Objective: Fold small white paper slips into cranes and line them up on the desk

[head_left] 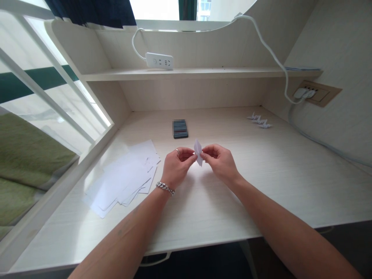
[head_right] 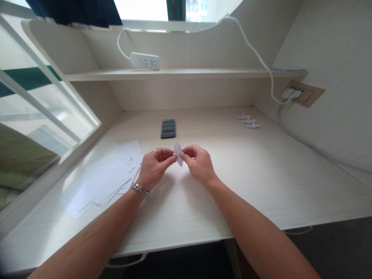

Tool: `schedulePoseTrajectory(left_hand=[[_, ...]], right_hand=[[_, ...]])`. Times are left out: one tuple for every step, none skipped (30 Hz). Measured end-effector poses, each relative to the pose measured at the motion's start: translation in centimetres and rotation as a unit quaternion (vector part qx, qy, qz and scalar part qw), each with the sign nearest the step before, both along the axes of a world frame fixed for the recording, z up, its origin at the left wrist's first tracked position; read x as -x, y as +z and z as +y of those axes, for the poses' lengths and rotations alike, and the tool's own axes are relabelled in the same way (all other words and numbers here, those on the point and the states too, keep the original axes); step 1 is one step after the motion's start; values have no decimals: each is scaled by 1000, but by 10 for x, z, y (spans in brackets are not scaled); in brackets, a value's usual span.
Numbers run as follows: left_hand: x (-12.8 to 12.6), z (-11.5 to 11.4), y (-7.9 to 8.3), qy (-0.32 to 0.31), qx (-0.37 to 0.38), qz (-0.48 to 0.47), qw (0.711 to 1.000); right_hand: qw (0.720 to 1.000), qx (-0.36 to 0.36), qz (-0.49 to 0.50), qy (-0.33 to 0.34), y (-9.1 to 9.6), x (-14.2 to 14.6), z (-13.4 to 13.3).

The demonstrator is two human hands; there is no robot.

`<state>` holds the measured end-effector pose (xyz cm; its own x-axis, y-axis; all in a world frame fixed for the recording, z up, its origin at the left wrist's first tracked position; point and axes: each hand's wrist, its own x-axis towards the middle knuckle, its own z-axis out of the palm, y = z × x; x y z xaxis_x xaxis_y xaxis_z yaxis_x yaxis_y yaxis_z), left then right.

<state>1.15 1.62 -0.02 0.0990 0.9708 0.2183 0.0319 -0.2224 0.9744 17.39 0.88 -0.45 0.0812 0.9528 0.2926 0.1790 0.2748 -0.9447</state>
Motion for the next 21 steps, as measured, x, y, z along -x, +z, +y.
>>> schedulePoseTrajectory(left_hand=[[0,0,0,1,1,-1,1000],[0,0,-1,2,2,-1,1000],[0,1,-1,3,3,-1,1000],[1,1,-1,5,6,0,1000],[1,1,-1,7,8,0,1000],[1,1,-1,8,11,-1,1000],[1,1,-1,8,14,-4,1000],[1,1,-1,8,16,-7,1000],[1,1,-1,8,17,-10,1000],[1,1,-2,9,18,-11,1000],[1,1,-2,9,17,-12,1000],[1,1,-2,10,17,-12,1000],[1,1,-2,12,16,-10,1000],[1,1,-2,13,15,-9,1000],[0,1,-2,13,14,-8,1000],[0,1,-1,14,14,-7,1000],[0,1,-1,16,13,-6,1000],[0,0,0,18,12,-7,1000],[0,0,0,19,11,-7,1000],[-1,-1,1,21,9,-8,1000],[-1,-1,1,24,6,-7,1000]], right_hand=[[1000,0,-1,-2,0,0,0],[1000,1,-3,-4,0,0,0],[1000,3,-4,-4,1,0,0],[1000,4,-4,-4,1,0,0],[1000,4,-3,-4,1,0,0],[1000,4,-3,-5,2,0,0],[1000,3,-2,-7,2,0,0],[1000,3,1,-7,2,0,-1],[1000,3,5,-7,2,0,-1],[1000,3,11,-6,2,0,-1],[1000,3,18,-5,2,1,0],[1000,5,25,-4,1,1,0],[999,7,31,-4,1,1,0],[999,9,37,-4,1,1,1],[999,12,43,-2,0,1,1],[999,17,51,1,0,1,1],[998,23,61,6,0,1,1],[997,30,72,10,0,1,2],[996,38,84,14,0,1,2],[994,47,96,18,1,1,2],[992,55,108,21,1,1,2]])
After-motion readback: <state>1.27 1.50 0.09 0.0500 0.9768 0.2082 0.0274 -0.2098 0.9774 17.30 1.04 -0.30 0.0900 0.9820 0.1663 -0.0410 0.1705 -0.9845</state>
